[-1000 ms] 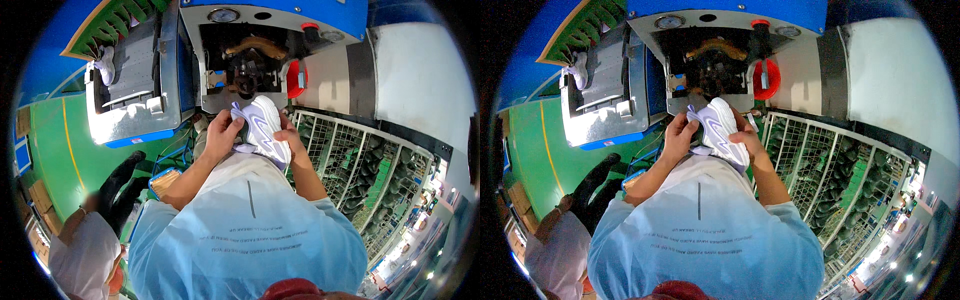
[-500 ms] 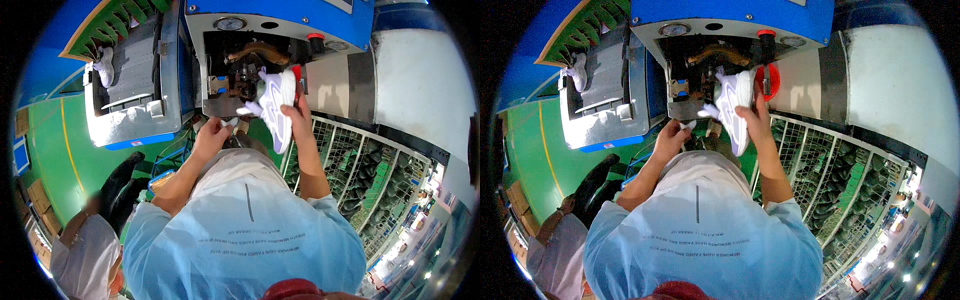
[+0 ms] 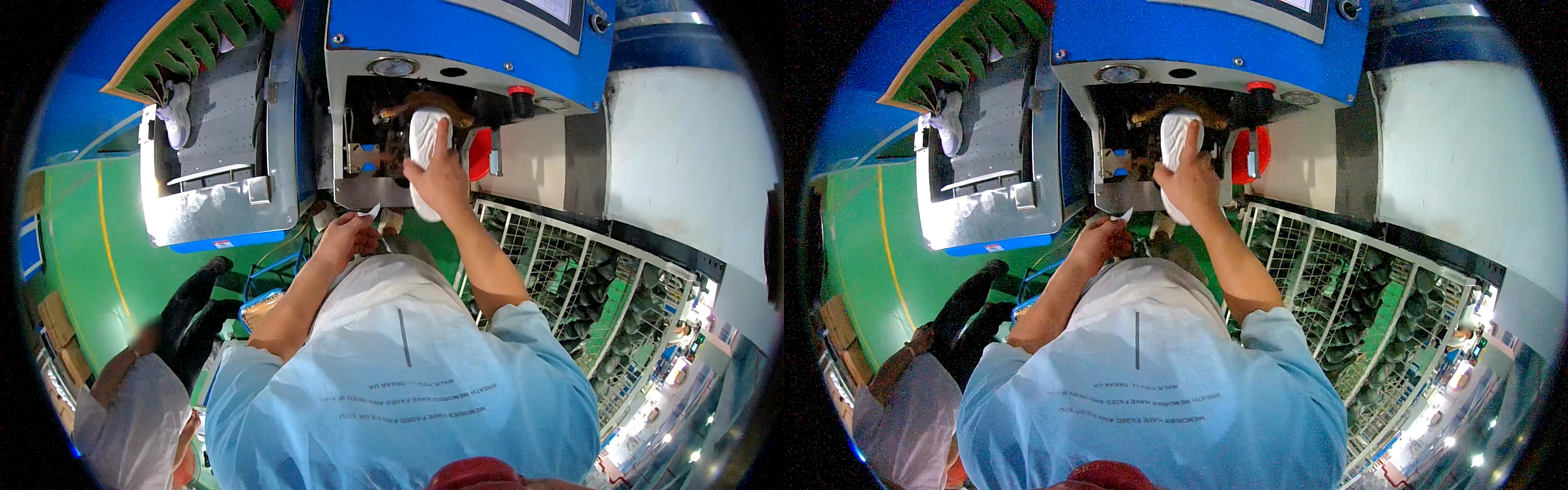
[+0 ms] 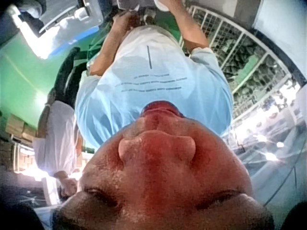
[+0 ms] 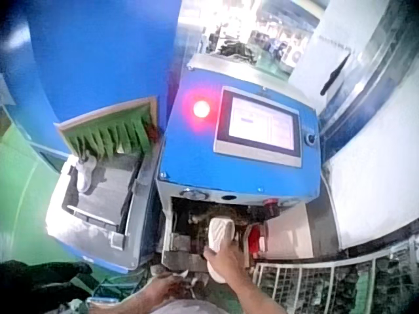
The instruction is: The person takes a shoe upper from a conveyor belt, places it into a machine to shape the heel, removes it, and repeats the process with subsequent shoe uppers and lasts.
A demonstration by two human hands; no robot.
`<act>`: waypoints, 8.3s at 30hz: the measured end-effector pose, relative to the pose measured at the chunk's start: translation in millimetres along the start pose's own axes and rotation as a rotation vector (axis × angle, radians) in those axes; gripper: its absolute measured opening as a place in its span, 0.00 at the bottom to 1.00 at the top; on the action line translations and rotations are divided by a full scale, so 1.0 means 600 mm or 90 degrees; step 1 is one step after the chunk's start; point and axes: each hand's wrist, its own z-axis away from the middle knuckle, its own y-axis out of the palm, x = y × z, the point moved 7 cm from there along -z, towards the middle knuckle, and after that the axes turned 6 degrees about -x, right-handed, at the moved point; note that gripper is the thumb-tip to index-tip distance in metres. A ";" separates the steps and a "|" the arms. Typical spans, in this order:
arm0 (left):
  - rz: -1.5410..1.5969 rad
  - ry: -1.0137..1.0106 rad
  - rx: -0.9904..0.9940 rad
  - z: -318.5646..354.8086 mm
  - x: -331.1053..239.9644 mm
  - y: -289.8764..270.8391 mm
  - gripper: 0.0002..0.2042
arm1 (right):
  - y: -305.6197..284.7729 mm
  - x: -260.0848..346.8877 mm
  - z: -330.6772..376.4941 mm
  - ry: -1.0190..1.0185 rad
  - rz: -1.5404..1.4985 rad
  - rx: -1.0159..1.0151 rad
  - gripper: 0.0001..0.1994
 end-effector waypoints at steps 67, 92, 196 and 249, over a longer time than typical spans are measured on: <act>-0.596 0.127 0.126 -0.352 0.090 0.711 0.35 | -0.159 -0.821 1.598 0.143 -1.200 -1.435 0.28; -0.880 0.096 0.275 -0.010 0.325 0.588 0.23 | -0.175 -0.959 1.570 1.024 0.103 -0.382 0.09; -0.209 0.573 -0.110 0.146 -0.050 0.119 0.18 | -0.050 -0.048 0.239 0.081 -0.854 0.224 0.47; 0.073 0.056 0.071 -0.084 -0.014 0.077 0.12 | 0.021 -0.061 0.014 -0.035 -0.057 -0.023 0.48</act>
